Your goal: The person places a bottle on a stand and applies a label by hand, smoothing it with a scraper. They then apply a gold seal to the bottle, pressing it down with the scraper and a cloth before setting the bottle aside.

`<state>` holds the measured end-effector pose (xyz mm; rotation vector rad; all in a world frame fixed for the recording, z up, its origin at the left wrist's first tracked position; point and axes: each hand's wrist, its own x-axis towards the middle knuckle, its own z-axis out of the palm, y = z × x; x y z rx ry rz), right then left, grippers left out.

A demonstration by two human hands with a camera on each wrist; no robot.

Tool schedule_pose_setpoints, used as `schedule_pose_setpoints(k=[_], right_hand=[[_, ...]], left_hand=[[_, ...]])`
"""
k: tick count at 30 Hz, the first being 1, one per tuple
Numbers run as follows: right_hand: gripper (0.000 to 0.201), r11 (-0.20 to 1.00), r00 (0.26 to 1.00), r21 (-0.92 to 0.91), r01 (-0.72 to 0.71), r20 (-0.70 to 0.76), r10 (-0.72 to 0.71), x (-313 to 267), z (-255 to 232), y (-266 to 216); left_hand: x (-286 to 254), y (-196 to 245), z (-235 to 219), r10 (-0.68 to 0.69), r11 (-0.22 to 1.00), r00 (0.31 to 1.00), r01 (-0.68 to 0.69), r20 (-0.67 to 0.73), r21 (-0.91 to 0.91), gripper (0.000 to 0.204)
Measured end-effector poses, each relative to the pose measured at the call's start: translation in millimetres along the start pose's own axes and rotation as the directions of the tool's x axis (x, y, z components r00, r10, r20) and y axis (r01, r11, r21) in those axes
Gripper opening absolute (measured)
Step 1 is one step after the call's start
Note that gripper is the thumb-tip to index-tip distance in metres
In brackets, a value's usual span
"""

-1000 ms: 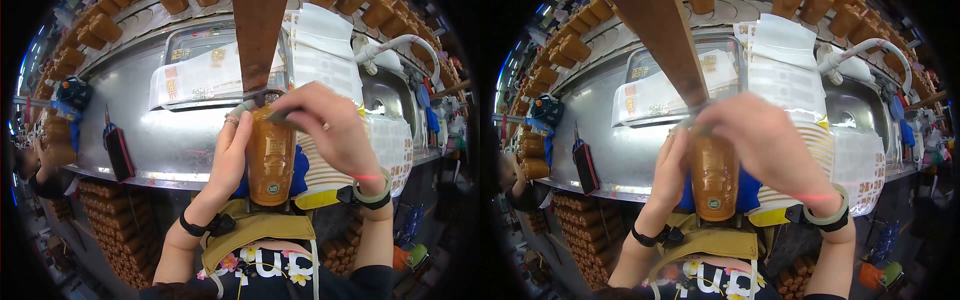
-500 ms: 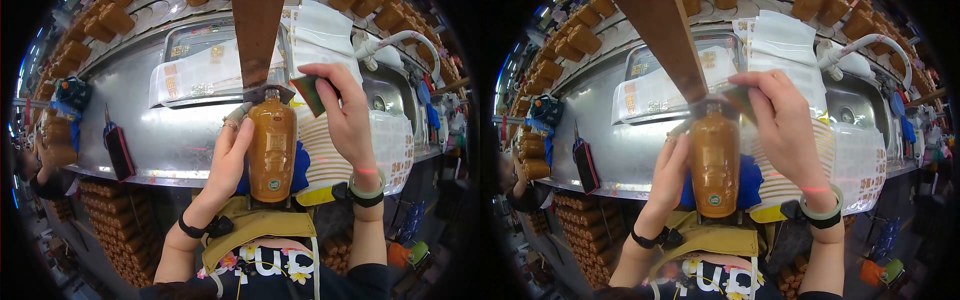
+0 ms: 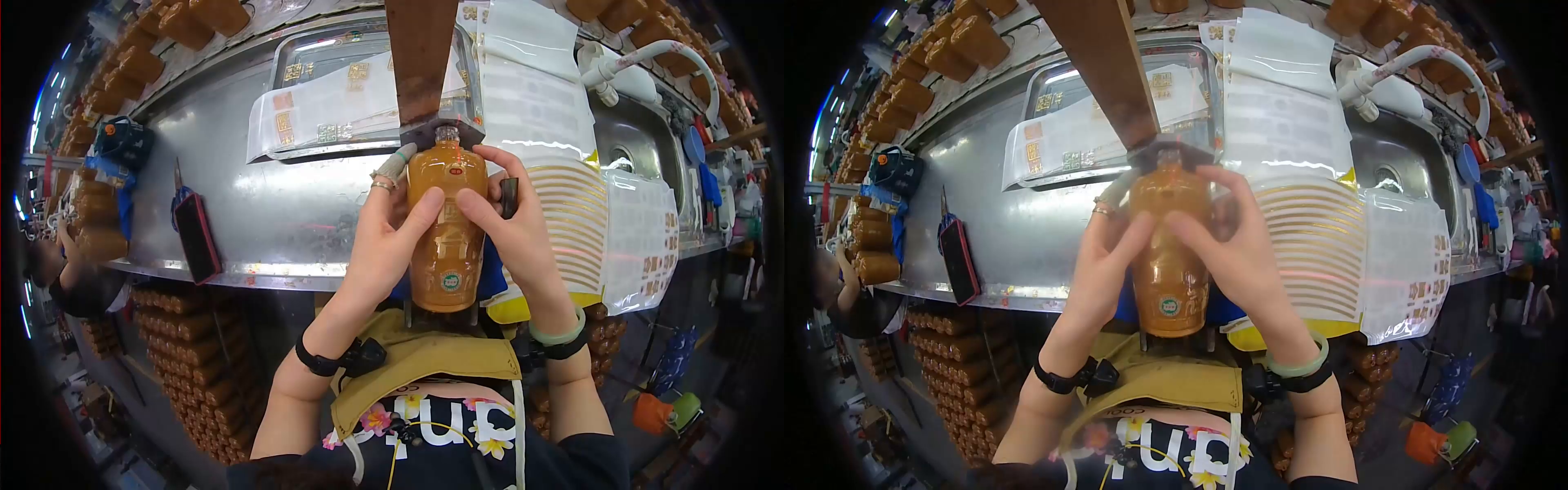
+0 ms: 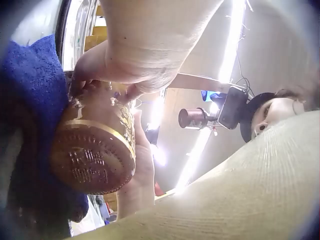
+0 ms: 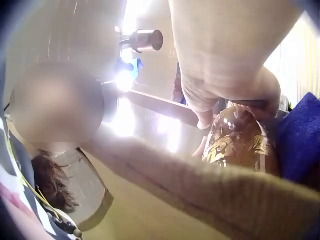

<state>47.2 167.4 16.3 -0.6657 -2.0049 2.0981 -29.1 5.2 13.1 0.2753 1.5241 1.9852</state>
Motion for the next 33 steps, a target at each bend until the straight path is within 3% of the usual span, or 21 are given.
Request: schedule_pose_setpoints(k=[8,10,14,16,25,28,30,31,33], right_hand=[[0.062,1.000,1.000,0.030,0.004,0.005,-0.004,-5,-2,2],[0.069,0.992,0.999,0.115,-0.052,0.012,0.051,-12,-6,1],[0.080,0.998,0.997,0.060,-0.023,0.074,0.018,-30,-9,10],[0.081,0.997,0.998,0.075,-0.019,0.069,0.013,-32,-8,12],[0.083,0.990,0.994,0.120,-0.078,0.089,0.068,-32,-10,9],[0.076,0.996,0.996,0.082,-0.040,0.083,0.033,-32,-13,7],[0.064,0.984,0.991,0.145,-0.103,0.100,0.089,-25,-23,1],[0.054,0.973,0.998,0.225,-0.059,0.035,0.052,-20,-25,5],[0.051,0.996,0.999,0.076,0.052,-0.006,-0.052,-19,-35,-8]], left_hand=[[-1,-1,-4,-0.015,0.999,1.000,0.016,0.026,-0.047,0.072],[-7,0,-7,-0.022,0.998,0.999,0.024,0.044,-0.057,0.072],[-17,-2,-9,-0.045,0.999,0.993,0.045,0.107,-0.003,0.084],[-19,1,-9,-0.067,0.998,0.991,0.066,0.119,0.016,0.094],[-19,3,-10,-0.105,0.994,0.987,0.105,0.123,0.006,0.095],[-20,1,-11,-0.066,0.998,0.987,0.068,0.144,-0.012,0.087],[-19,0,-13,-0.071,0.995,0.989,0.079,0.130,-0.062,0.081],[-19,0,-14,-0.075,0.990,0.990,0.089,0.117,-0.112,0.076],[-22,-2,-14,-0.044,0.994,0.993,0.055,0.110,-0.095,0.068]])
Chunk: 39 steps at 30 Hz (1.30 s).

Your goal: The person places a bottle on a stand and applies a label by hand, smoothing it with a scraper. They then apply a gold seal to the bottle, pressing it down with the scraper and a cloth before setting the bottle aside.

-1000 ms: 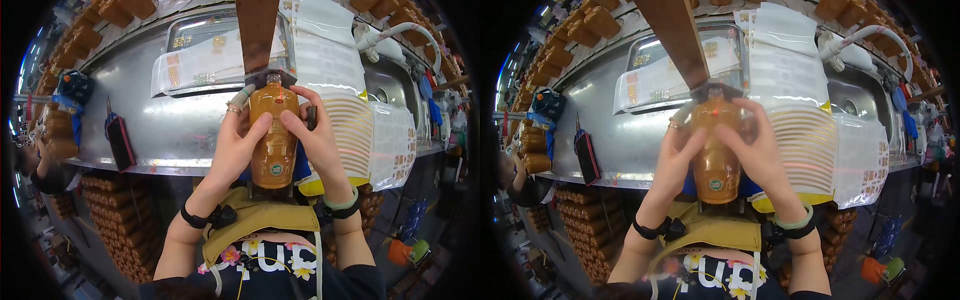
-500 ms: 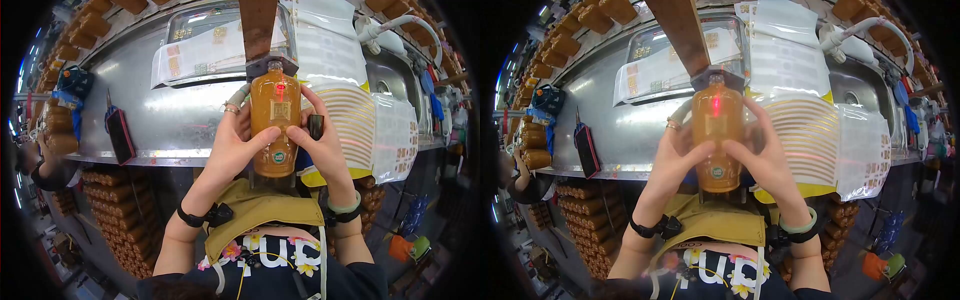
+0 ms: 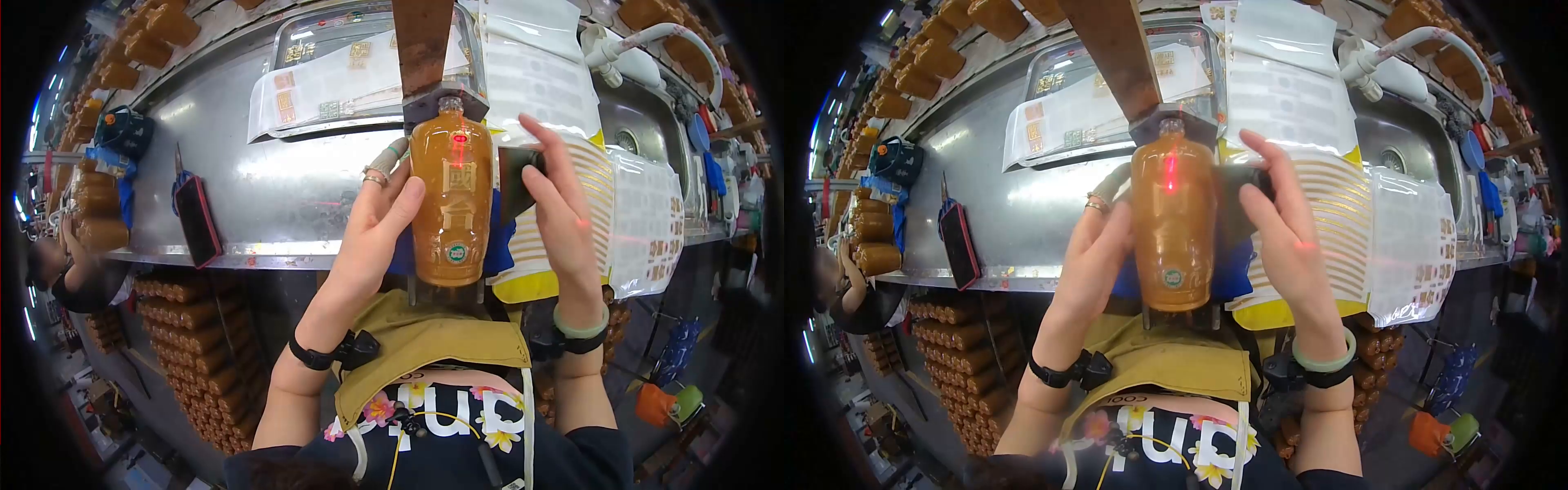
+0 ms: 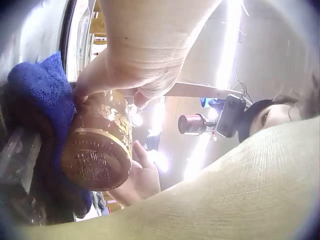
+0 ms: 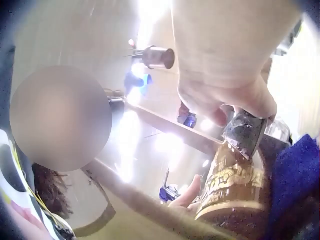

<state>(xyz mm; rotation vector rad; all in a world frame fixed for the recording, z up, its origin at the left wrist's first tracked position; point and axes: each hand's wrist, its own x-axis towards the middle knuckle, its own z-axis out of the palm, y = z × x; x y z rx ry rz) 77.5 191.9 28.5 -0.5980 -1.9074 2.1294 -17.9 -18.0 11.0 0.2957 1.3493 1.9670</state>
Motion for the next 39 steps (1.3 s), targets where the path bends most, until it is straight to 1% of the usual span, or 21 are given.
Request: schedule_pose_setpoints(k=[1,4,5,6,7,9,13,16,18,20,22,23,24,26,27,28,30,31,34,37,39], right_hand=[[0.051,1.000,1.000,0.000,0.000,0.000,0.000,1,2,-8],[0.038,0.902,0.915,-0.222,0.371,-0.080,-0.396,7,19,-21],[0.033,0.734,0.835,-0.443,0.514,0.065,-0.546,7,19,-30],[0.028,0.492,0.733,-0.606,0.626,0.241,-0.636,7,18,-39],[0.028,0.491,0.733,-0.606,0.626,0.240,-0.637,5,19,-40],[0.023,0.065,0.515,-0.619,0.783,0.585,-0.627,-5,21,-40],[0.028,0.083,0.474,-0.527,0.846,0.673,-0.568,-32,16,-20],[0.029,0.173,0.485,-0.472,0.864,0.690,-0.538,-36,17,-28],[0.031,0.102,0.470,-0.549,0.829,0.588,-0.658,-17,20,-34],[0.030,0.070,0.471,-0.581,0.811,0.576,-0.668,-15,18,-28],[0.031,0.183,0.491,-0.493,0.850,0.618,-0.614,-26,16,-20],[0.027,0.264,0.538,-0.477,0.838,0.644,-0.544,-33,11,-28],[0.027,0.266,0.540,-0.478,0.837,0.642,-0.544,-32,11,-27],[0.028,0.682,0.818,-0.482,0.551,0.149,-0.555,-25,15,-24],[0.031,0.820,0.870,-0.362,0.443,-0.046,-0.490,-17,17,-15],[0.034,0.912,0.911,-0.173,0.373,-0.117,-0.395,-11,21,-12],[0.034,0.889,0.922,-0.352,0.293,-0.144,-0.360,-10,25,2],[0.034,0.817,0.900,-0.484,0.314,-0.121,-0.418,-9,23,7],[0.034,0.722,0.845,-0.606,0.334,-0.147,-0.514,-7,17,20],[0.033,0.753,0.889,-0.601,0.269,-0.145,-0.433,-7,10,31],[0.032,0.800,0.860,-0.523,0.296,-0.219,-0.461,-10,14,22]], left_hand=[[-1,-1,0,-0.009,0.999,1.000,0.010,-0.026,0.038,0.061],[-2,-3,0,-0.003,0.998,1.000,0.005,-0.024,0.065,0.059],[-2,-4,0,0.011,0.998,1.000,-0.011,0.004,0.054,0.064],[-3,-4,-1,0.012,0.998,1.000,-0.012,0.005,0.054,0.064],[-4,-4,-3,-0.015,1.000,1.000,0.015,0.002,0.005,0.062],[-5,-2,-2,-0.040,0.998,0.999,0.041,0.006,-0.042,0.060],[-8,-1,-1,-0.036,0.997,0.999,0.035,-0.014,-0.066,0.057],[-8,-5,-1,-0.036,0.999,0.999,0.036,-0.011,-0.020,0.057],[-7,-7,0,-0.033,0.999,0.999,0.033,-0.004,0.008,0.056],[-7,-7,-1,-0.049,0.999,0.999,0.050,-0.016,0.011,0.054],[-7,-7,-2,-0.046,0.998,0.999,0.047,-0.025,0.036,0.057],[-7,-8,-1,-0.045,0.998,0.998,0.047,-0.041,0.050,0.060],[-7,-8,0,-0.048,0.998,0.998,0.050,-0.041,0.050,0.060],[-8,-6,6,-0.019,0.995,1.000,0.017,0.022,0.102,0.072],[-7,-7,7,0.011,0.992,1.000,-0.014,0.029,0.123,0.080],[-7,-7,8,0.010,0.992,0.999,-0.014,0.030,0.126,0.080],[-10,-5,9,0.026,0.989,1.000,-0.027,0.008,0.148,0.077],[-10,-5,9,0.023,0.988,1.000,-0.024,0.008,0.152,0.077],[-9,-4,11,0.024,0.990,1.000,-0.025,0.012,0.140,0.077],[-11,-2,12,-0.009,0.990,1.000,0.007,0.016,0.143,0.078],[-11,-3,13,0.049,0.981,0.999,-0.047,-0.005,0.187,0.078]])
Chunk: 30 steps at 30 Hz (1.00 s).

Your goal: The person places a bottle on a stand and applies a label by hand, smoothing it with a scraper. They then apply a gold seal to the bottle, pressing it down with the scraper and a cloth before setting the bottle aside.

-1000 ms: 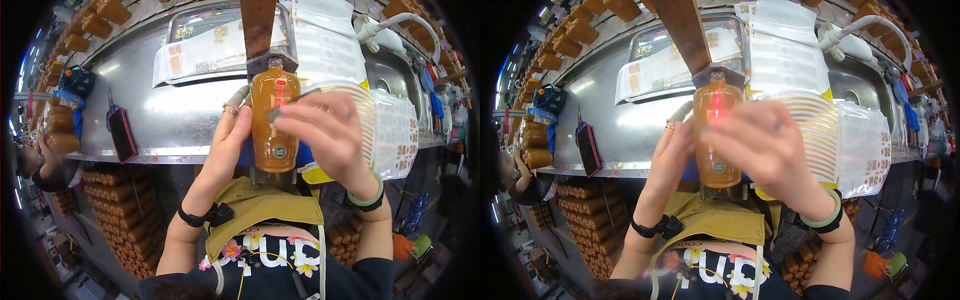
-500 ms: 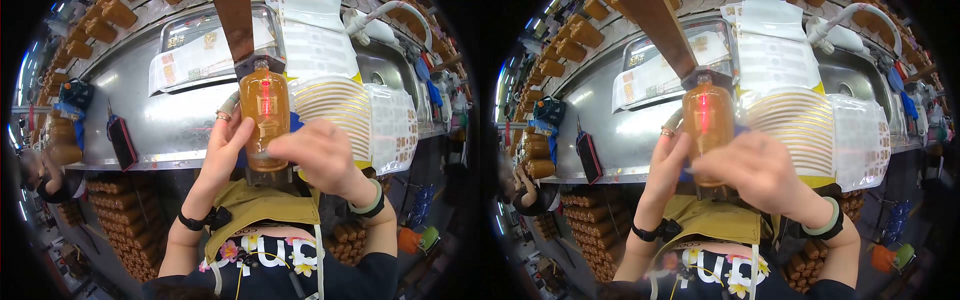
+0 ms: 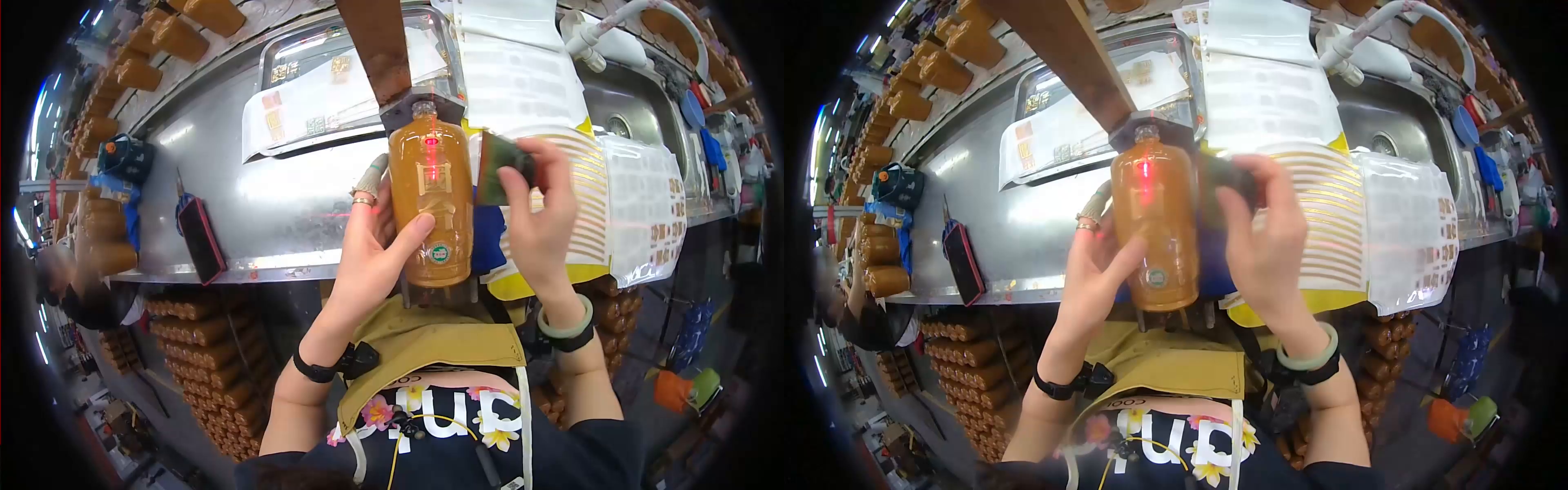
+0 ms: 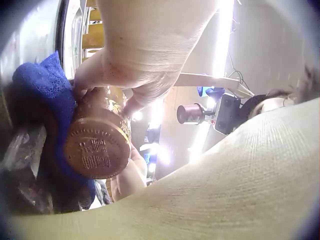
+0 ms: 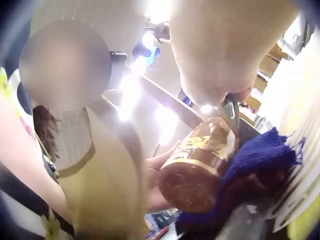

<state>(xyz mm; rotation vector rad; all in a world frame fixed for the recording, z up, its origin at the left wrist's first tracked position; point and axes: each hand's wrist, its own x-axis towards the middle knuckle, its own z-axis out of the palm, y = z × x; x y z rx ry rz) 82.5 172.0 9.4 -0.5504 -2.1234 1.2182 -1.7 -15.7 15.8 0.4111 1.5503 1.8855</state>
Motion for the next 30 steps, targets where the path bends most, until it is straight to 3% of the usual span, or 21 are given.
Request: schedule_pose_setpoints(k=[1,2,3,4,5,7,8,10,12,13,15,17,19,21,25,27,29,30], right_hand=[[0.031,0.995,0.996,0.094,-0.014,-0.081,0.022,-1,0,-7],[0.030,0.916,0.993,0.400,-0.043,-0.084,0.083,-1,4,-13],[0.030,0.914,0.993,0.403,-0.040,-0.085,0.081,-1,5,-12],[0.030,0.943,0.996,0.322,-0.087,-0.008,0.094,-1,4,-8],[0.030,0.964,0.991,0.234,-0.127,0.068,0.114,-1,3,-4],[0.031,0.970,0.993,0.217,-0.112,0.050,0.104,3,1,1],[0.031,0.970,0.995,0.223,-0.101,0.012,0.100,3,1,2],[0.033,0.957,0.994,0.268,-0.108,-0.001,0.112,3,-4,-1],[0.033,0.953,0.993,0.281,-0.113,0.001,0.117,2,-7,2],[0.034,0.948,0.992,0.294,-0.121,-0.002,0.127,2,-9,5],[0.034,0.950,0.991,0.285,-0.128,0.012,0.130,-1,-14,11],[0.033,0.951,0.987,0.264,-0.159,0.047,0.152,-1,-14,15],[0.033,0.942,0.986,0.290,-0.169,0.063,0.157,1,-9,10],[0.032,0.933,0.984,0.312,-0.177,0.077,0.161,2,-8,6],[0.031,0.972,0.992,0.205,-0.112,0.080,0.097,12,-13,1],[0.030,0.984,0.993,0.157,-0.084,0.091,0.071,22,-15,-2],[0.031,0.995,0.993,0.033,0.090,0.077,-0.093,34,-18,-7],[0.033,0.998,0.982,-0.020,0.057,0.181,-0.053,39,-26,-16]], left_hand=[[-1,-4,-2,-0.001,1.000,1.000,0.001,-0.008,0.000,0.078],[-1,-8,-9,0.240,0.920,0.971,-0.226,-0.004,0.319,0.070],[2,-7,-12,0.454,0.693,0.887,-0.411,0.085,0.592,0.064],[7,2,-20,0.444,0.437,0.857,-0.461,0.261,0.772,0.063],[13,6,-19,0.445,0.436,0.856,-0.463,0.262,0.772,0.063],[23,13,-15,0.413,0.241,0.810,-0.538,0.417,0.808,0.069],[25,19,-7,0.424,0.175,0.814,-0.503,0.396,0.846,0.076],[30,17,-15,0.448,0.172,0.797,-0.521,0.405,0.836,0.071],[37,11,-29,0.534,0.201,0.737,-0.587,0.415,0.784,0.064],[37,8,-35,0.535,0.199,0.735,-0.589,0.417,0.783,0.064],[35,5,-41,0.512,0.321,0.768,-0.587,0.385,0.744,0.066],[33,11,-38,0.492,0.335,0.785,-0.570,0.377,0.750,0.067],[35,23,-27,0.424,0.171,0.767,-0.590,0.482,0.789,0.069],[43,26,-28,0.434,0.150,0.751,-0.604,0.497,0.782,0.072],[59,24,-31,0.488,0.157,0.735,-0.605,0.471,0.781,0.073],[64,22,-31,0.515,0.223,0.746,-0.592,0.422,0.774,0.070],[64,19,-33,0.539,0.216,0.730,-0.602,0.420,0.769,0.069],[62,16,-35,0.556,0.242,0.728,-0.604,0.401,0.760,0.066]])
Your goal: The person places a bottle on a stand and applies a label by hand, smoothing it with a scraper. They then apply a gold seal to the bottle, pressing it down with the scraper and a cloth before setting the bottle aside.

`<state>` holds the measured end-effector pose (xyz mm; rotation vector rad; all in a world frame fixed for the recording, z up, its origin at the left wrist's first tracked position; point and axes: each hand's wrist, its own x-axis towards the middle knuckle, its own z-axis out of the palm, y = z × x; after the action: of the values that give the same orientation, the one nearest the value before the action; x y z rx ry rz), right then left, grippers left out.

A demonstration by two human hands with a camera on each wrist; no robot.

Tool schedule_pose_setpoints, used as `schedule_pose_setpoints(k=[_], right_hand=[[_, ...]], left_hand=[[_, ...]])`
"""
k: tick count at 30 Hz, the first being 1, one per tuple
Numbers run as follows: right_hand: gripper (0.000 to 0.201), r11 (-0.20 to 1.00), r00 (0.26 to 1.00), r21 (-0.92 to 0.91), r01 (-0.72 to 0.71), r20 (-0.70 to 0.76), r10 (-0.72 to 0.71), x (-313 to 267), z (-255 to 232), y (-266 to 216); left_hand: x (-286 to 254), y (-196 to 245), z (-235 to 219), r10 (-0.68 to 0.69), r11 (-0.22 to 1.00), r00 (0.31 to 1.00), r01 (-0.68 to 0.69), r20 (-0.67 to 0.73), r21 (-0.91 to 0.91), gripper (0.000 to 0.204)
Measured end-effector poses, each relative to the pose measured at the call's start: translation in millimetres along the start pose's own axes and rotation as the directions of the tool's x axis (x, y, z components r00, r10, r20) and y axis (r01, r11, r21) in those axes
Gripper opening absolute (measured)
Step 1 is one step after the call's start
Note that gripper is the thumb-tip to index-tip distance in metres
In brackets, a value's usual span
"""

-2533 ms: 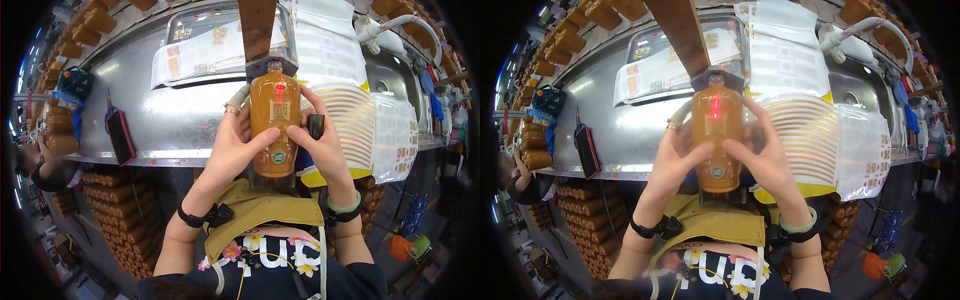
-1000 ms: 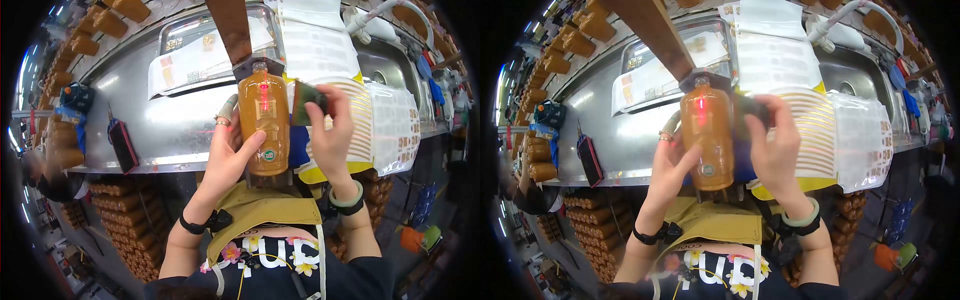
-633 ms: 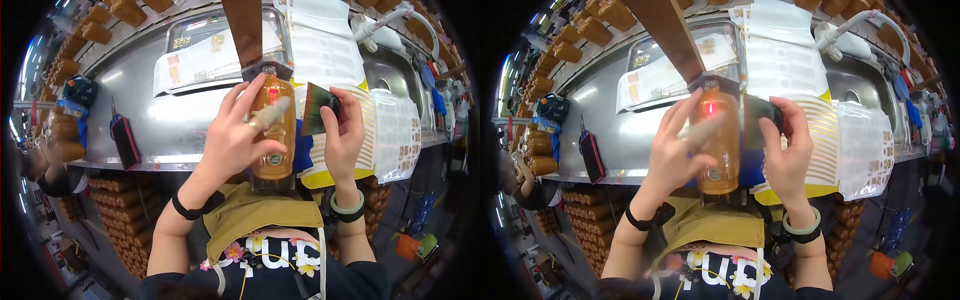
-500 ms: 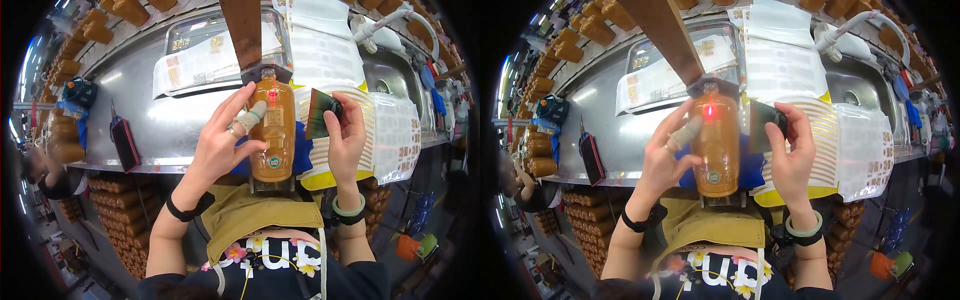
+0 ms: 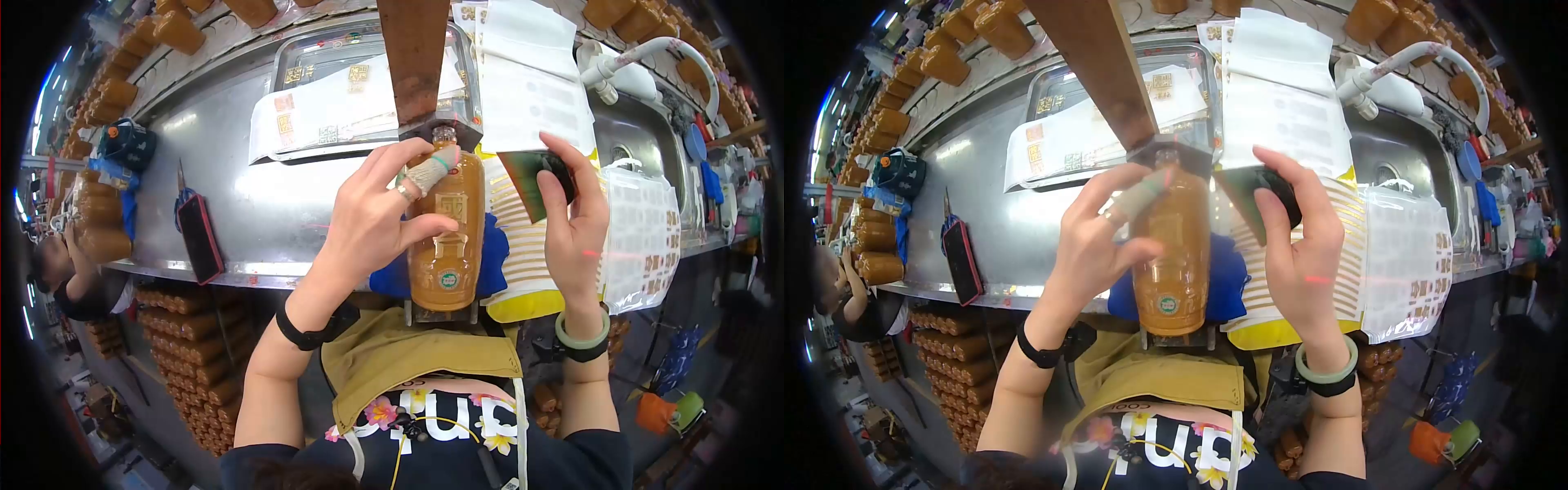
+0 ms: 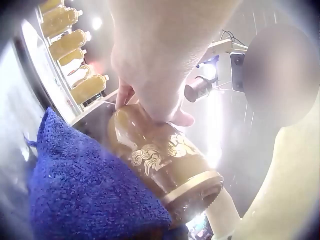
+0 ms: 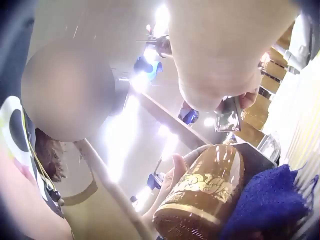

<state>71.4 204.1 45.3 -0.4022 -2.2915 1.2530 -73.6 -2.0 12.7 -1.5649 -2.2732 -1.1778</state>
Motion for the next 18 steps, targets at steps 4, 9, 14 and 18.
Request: schedule_pose_setpoints(k=[4,9,14,18], right_hand=[[0.034,0.966,0.968,-0.077,0.246,-0.029,-0.248,20,12,-11],[0.030,0.525,0.488,-0.038,0.850,0.434,-0.758,-2,32,-28],[0.037,0.609,0.637,-0.260,0.749,0.533,-0.556,33,44,-35],[0.028,0.337,0.519,-0.458,0.823,0.361,-0.775,70,33,-20]], left_hand=[[-26,-3,5,-0.191,0.958,0.979,0.170,-0.071,-0.232,0.054],[-43,2,-4,-0.298,0.939,0.941,0.259,-0.161,-0.226,0.071],[-52,8,-5,-0.414,0.874,0.883,0.317,-0.222,-0.369,0.080],[-55,16,-10,-0.441,0.856,0.872,0.336,-0.213,-0.392,0.084]])
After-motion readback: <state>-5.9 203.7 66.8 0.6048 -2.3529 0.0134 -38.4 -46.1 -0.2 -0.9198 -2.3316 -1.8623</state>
